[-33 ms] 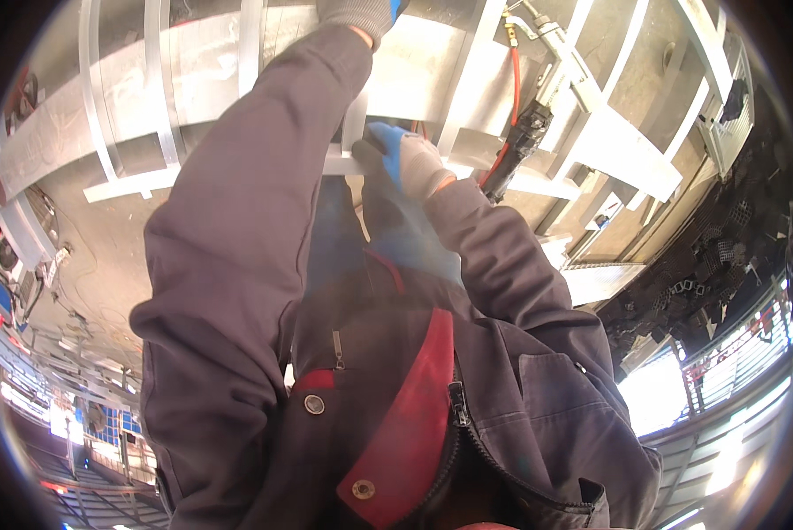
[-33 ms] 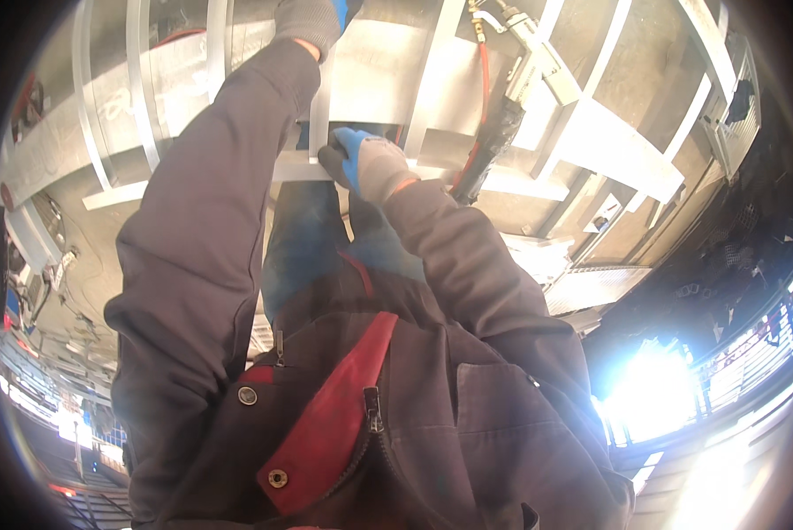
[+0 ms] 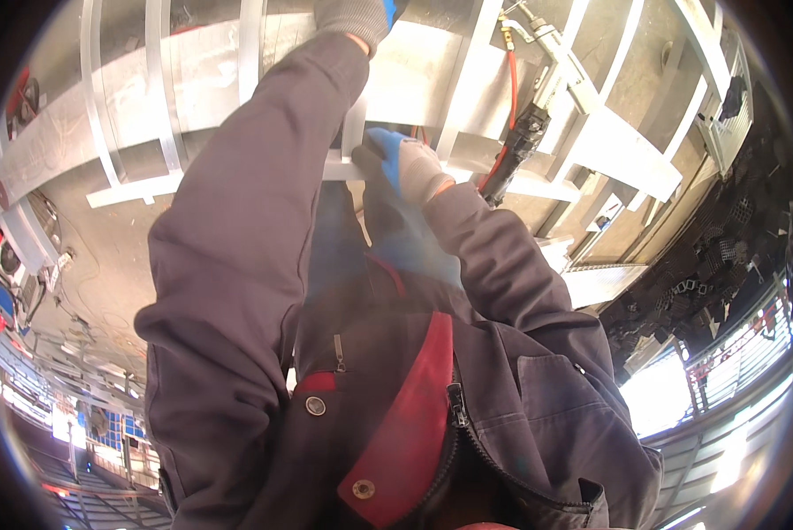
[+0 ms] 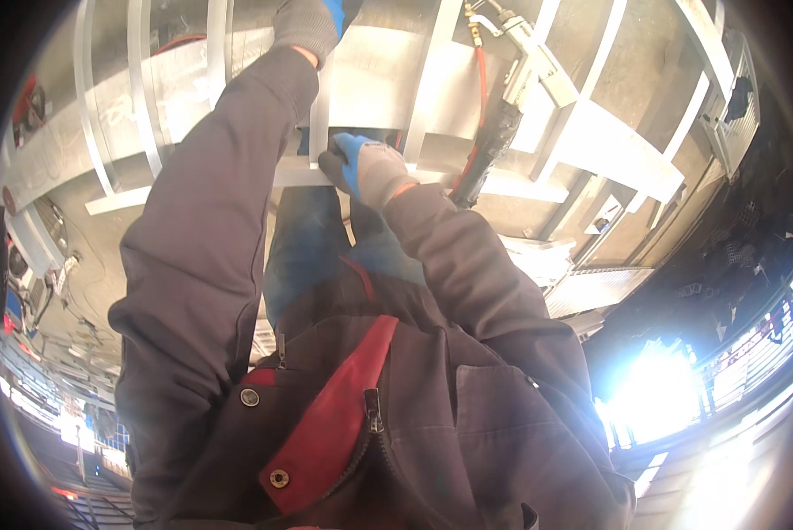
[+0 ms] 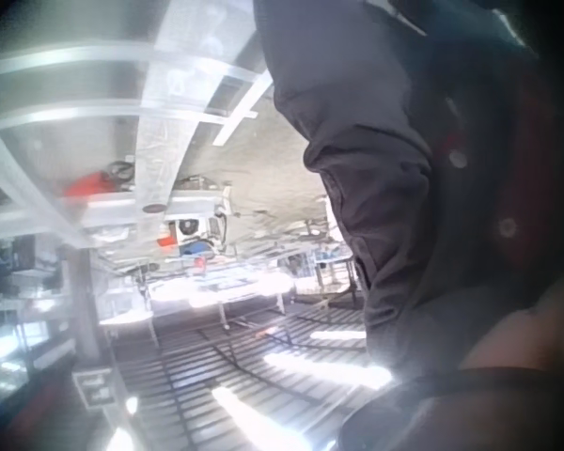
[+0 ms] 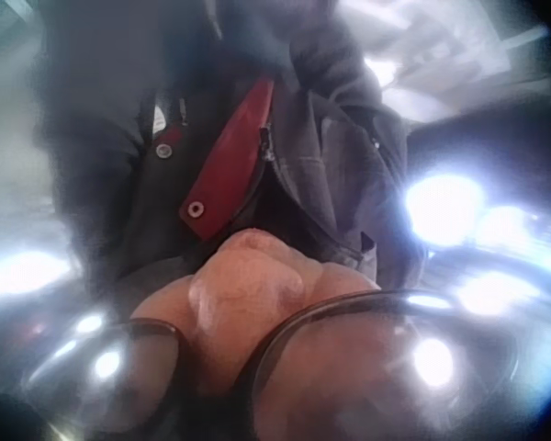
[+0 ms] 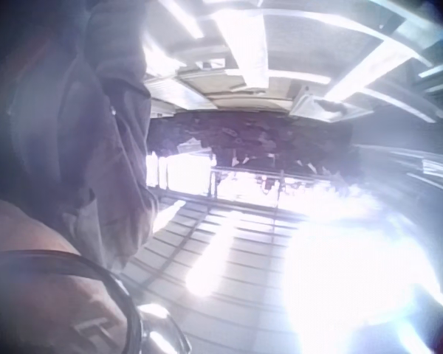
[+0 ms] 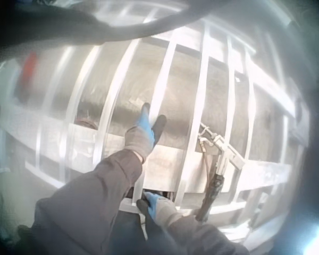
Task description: The person welds a metal frame using a handheld welding torch. They repeatedly position the torch at intersections of the frame, apply welds, and reposition to continue along the structure. The person wears gloves and a jacket while working in a workshop.
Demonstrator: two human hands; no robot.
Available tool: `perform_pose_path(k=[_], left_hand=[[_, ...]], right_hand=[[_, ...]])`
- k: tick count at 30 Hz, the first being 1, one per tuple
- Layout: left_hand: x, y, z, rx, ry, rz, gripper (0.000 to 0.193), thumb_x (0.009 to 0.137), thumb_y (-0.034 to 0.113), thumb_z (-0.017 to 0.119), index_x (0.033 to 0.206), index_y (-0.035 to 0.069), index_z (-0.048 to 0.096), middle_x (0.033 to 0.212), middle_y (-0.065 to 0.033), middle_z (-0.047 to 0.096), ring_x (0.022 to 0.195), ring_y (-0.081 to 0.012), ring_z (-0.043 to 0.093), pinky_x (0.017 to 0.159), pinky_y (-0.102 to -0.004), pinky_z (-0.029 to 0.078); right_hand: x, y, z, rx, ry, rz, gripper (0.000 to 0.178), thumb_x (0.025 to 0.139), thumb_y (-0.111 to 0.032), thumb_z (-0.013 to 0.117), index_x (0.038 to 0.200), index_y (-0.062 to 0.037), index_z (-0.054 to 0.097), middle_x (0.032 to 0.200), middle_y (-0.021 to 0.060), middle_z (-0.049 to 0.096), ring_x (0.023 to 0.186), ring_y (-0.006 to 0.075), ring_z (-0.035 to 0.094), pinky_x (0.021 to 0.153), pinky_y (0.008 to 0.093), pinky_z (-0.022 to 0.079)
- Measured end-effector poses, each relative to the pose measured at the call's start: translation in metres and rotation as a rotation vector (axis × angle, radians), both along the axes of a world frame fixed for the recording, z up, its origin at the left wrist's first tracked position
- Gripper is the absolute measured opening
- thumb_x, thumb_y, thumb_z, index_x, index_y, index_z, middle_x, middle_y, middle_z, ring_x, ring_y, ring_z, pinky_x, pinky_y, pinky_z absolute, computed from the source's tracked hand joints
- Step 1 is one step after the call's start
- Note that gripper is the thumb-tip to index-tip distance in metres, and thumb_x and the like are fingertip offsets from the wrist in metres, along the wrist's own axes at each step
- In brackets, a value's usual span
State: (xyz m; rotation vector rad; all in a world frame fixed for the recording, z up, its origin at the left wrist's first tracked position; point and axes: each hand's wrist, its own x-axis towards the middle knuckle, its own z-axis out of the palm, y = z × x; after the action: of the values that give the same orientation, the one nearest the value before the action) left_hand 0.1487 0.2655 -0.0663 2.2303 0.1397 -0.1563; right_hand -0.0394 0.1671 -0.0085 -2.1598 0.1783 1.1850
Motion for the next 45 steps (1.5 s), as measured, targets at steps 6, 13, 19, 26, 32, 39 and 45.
perform_pose_path(k=[6,13,19,26,32,39,45], left_hand=[[-0.001,0.01,-0.036,0.109,-0.144,-0.094,0.055,0.106,0.028,0.06,0.152,0.003,0.043,0.115,-0.0323,0.069,0.101,-0.0449,0.071,0.084,-0.0493,0.054],[0.021,0.036,-0.018,-0.01,0.322,-0.267,0.078,0.104,0.04,0.063,0.161,0.0,0.029,0.115,-0.0245,0.072,0.096,-0.0314,0.073,0.086,-0.0419,0.055],[0.028,0.035,-0.016,0.166,-0.24,-0.393,0.068,0.099,0.041,0.064,0.157,0.013,0.043,0.151,-0.0265,0.051,0.132,-0.0458,0.055,0.112,-0.0472,0.047],[0.023,0.033,0.011,0.327,-0.169,-0.472,0.058,0.103,0.044,0.055,0.152,0.014,0.05,0.143,-0.0222,0.057,0.118,-0.0445,0.06,0.108,-0.0521,0.044],[0.031,0.036,0.04,0.385,0.011,-0.598,0.063,0.104,0.039,0.051,0.161,0.015,0.035,0.146,-0.0215,0.056,0.124,-0.0412,0.059,0.112,-0.0513,0.039],[0.041,0.037,0.067,0.399,0.333,-0.689,0.092,0.095,0.052,0.062,0.167,0.016,0.017,0.158,-0.0203,0.047,0.142,-0.0407,0.049,0.123,-0.0466,0.033],[0.049,0.036,0.089,0.436,0.463,-0.734,0.101,0.092,0.051,0.065,0.169,0.025,0.005,0.148,-0.0254,0.055,0.133,-0.0433,0.056,0.116,-0.0444,0.041]], right_hand=[[0.011,0.002,0.013,0.009,0.099,0.01,0.047,0.1,-0.049,0.057,0.121,-0.0079,0.067,0.121,0.0209,0.071,0.115,0.0406,0.066,0.097,0.0469,0.05],[0.013,0.0,0.016,0.038,0.083,-0.002,0.046,0.101,-0.047,0.055,0.118,-0.0054,0.067,0.113,0.0209,0.072,0.111,0.0404,0.067,0.095,0.0478,0.051],[-0.001,-0.003,0.001,0.038,0.0,0.002,0.044,0.1,-0.047,0.056,0.114,-0.0071,0.069,0.112,0.022,0.072,0.108,0.0425,0.067,0.092,0.0507,0.052],[-0.004,-0.002,-0.005,0.118,-0.113,-0.025,0.043,0.098,-0.049,0.058,0.109,-0.009,0.07,0.109,0.0233,0.072,0.105,0.0443,0.067,0.09,0.052,0.052],[-0.001,-0.004,-0.001,0.095,-0.017,0.009,0.044,0.099,-0.048,0.057,0.111,-0.0074,0.07,0.111,0.0225,0.072,0.108,0.0423,0.067,0.094,0.0493,0.051],[-0.011,-0.005,-0.016,0.13,-0.069,-0.023,0.047,0.099,-0.05,0.058,0.115,-0.007,0.07,0.112,0.0215,0.073,0.11,0.0412,0.068,0.095,0.0475,0.052],[-0.01,-0.004,-0.014,0.142,-0.068,0.013,0.048,0.099,-0.05,0.058,0.117,-0.0076,0.069,0.115,0.0211,0.072,0.111,0.041,0.067,0.095,0.0472,0.052]])
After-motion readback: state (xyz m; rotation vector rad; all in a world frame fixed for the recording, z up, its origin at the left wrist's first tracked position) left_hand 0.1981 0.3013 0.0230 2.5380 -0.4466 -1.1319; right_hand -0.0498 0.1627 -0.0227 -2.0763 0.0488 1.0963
